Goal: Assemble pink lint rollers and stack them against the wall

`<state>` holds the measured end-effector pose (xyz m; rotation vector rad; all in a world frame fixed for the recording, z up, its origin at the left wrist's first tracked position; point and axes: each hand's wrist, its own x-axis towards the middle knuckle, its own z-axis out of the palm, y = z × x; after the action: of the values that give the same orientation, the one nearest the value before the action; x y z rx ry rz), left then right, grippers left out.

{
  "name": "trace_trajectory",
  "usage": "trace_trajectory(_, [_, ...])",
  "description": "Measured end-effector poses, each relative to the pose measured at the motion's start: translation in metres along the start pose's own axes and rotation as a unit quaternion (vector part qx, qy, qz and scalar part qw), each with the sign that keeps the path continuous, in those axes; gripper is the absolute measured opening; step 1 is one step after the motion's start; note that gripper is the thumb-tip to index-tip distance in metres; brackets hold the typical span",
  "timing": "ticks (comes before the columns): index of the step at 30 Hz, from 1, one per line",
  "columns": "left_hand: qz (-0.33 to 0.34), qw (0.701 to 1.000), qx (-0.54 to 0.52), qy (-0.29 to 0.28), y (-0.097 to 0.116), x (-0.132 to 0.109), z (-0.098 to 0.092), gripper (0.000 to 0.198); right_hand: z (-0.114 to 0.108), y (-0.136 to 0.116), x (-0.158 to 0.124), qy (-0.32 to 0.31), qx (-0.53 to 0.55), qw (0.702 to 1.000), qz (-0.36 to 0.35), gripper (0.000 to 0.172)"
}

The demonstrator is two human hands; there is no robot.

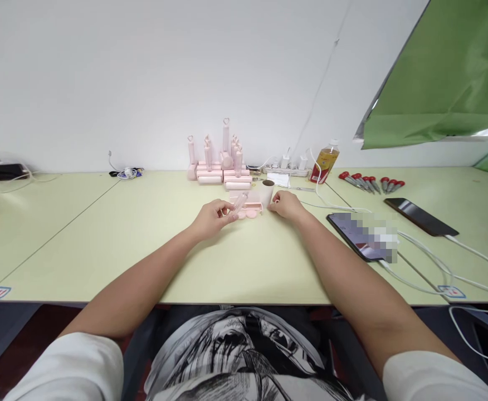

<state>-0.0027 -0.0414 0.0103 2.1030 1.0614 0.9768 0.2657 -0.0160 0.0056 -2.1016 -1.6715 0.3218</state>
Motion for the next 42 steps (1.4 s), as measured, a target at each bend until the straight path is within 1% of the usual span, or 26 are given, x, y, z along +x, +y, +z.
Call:
trace_trajectory(2, [-0.007, 1.0, -0.008, 0.002, 0.0, 0.0, 0.0, 0.036, 0.001, 0.003, 0.002, 0.009, 0.011, 1.0, -0.016, 0.029])
trace_trajectory(5, [-0.017, 1.0, -0.021, 0.005, 0.0, 0.0, 0.0, 0.037, -0.005, 0.008, 0.005, -0.02, 0.059, 0.998, -0.029, 0.052])
trace_trajectory(6, [-0.021, 0.999, -0.027, 0.006, 0.0, 0.0, 0.0, 0.038, -0.009, 0.009, 0.004, -0.023, 0.074, 0.997, -0.031, 0.059])
trace_trajectory(7, [-0.025, 0.999, -0.034, 0.007, 0.0, 0.0, 0.0, 0.039, -0.013, 0.008, 0.004, -0.012, 0.086, 0.996, -0.032, 0.061])
trace_trajectory(8, [-0.028, 0.999, -0.041, 0.008, 0.0, 0.0, 0.0, 0.04, -0.018, 0.006, 0.002, 0.015, 0.099, 0.994, -0.035, 0.059])
trace_trajectory(9, [-0.029, 0.998, -0.049, 0.011, 0.0, 0.0, 0.0, 0.04, -0.023, 0.003, -0.001, 0.054, 0.114, 0.991, -0.045, 0.053])
trace_trajectory(10, [-0.028, 0.998, -0.055, 0.013, 0.0, 0.0, 0.001, 0.041, -0.027, -0.003, -0.005, 0.092, 0.136, 0.985, -0.059, 0.045])
trace_trajectory(11, [-0.026, 0.998, -0.062, 0.015, 0.001, -0.001, 0.003, 0.041, -0.03, -0.01, -0.011, 0.117, 0.171, 0.975, -0.082, 0.036])
trace_trajectory(12, [-0.023, 0.997, -0.067, 0.014, 0.002, -0.001, 0.005, 0.042, -0.031, -0.018, -0.017, 0.108, 0.218, 0.963, -0.117, 0.031])
trace_trajectory(13, [-0.019, 0.997, -0.072, 0.012, 0.004, -0.002, 0.007, 0.042, -0.031, -0.027, -0.025, 0.072, 0.268, 0.949, -0.148, 0.03])
trace_trajectory(15, [-0.009, 0.997, -0.077, 0.0, 0.009, -0.003, 0.013, 0.042, -0.028, -0.044, -0.042, -0.05, 0.331, 0.92, -0.204, 0.035])
trace_trajectory(16, [-0.003, 0.997, -0.077, -0.009, 0.012, -0.004, 0.016, 0.042, -0.026, -0.052, -0.049, -0.102, 0.345, 0.903, -0.233, 0.034])
trace_trajectory(17, [0.003, 0.997, -0.076, -0.016, 0.014, -0.005, 0.018, 0.042, -0.026, -0.057, -0.055, -0.126, 0.354, 0.891, -0.256, 0.03])
trace_trajectory(18, [0.007, 0.997, -0.075, -0.021, 0.016, -0.006, 0.02, 0.043, -0.026, -0.061, -0.06, -0.136, 0.35, 0.886, -0.273, 0.029])
trace_trajectory(19, [0.006, 0.997, -0.072, -0.023, 0.017, -0.007, 0.021, 0.047, -0.028, -0.062, -0.062, -0.118, 0.345, 0.888, -0.279, 0.028])
trace_trajectory(20, [0.003, 0.997, -0.069, -0.023, 0.018, -0.008, 0.022, 0.052, -0.032, -0.061, -0.062, -0.079, 0.339, 0.896, -0.274, 0.027])
trace_trajectory(22, [-0.012, 0.998, -0.057, -0.018, 0.016, -0.008, 0.021, 0.059, -0.043, -0.053, -0.056, 0.033, 0.319, 0.917, -0.238, 0.023])
trace_trajectory(23, [-0.019, 0.998, -0.05, -0.02, 0.015, -0.008, 0.02, 0.058, -0.048, -0.047, -0.052, 0.099, 0.299, 0.926, -0.21, 0.023])
trace_trajectory(24, [-0.026, 0.999, -0.042, -0.021, 0.013, -0.008, 0.018, 0.055, -0.052, -0.041, -0.046, 0.137, 0.266, 0.936, -0.186, 0.022])
trace_trajectory(25, [-0.032, 0.999, -0.037, -0.023, 0.011, -0.008, 0.017, 0.05, -0.054, -0.035, -0.041, 0.156, 0.229, 0.948, -0.158, 0.021])
trace_trajectory(26, [-0.038, 0.998, -0.036, -0.024, 0.009, -0.007, 0.015, 0.047, -0.054, -0.03, -0.035, 0.162, 0.196, 0.958, -0.135, 0.021])
trace_trajectory(28, [-0.051, 0.998, -0.04, -0.02, 0.005, -0.006, 0.012, 0.043, -0.049, -0.022, -0.026, 0.153, 0.148, 0.972, -0.099, 0.019])
trace_trajectory(33, [-0.055, 0.997, -0.051, -0.008, -0.001, -0.003, 0.009, 0.043, -0.028, -0.02, -0.015, 0.108, 0.06, 0.989, -0.077, 0.023])
trace_trajectory(37, [-0.055, 0.997, -0.052, -0.014, -0.002, -0.003, 0.01, 0.042, -0.02, -0.019, -0.012, 0.09, 0.041, 0.993, -0.063, 0.026])
trace_trajectory(42, [-0.061, 0.997, -0.052, -0.016, 0.0, -0.003, 0.01, 0.041, -0.014, -0.015, -0.007, 0.076, 0.043, 0.994, -0.063, 0.024])
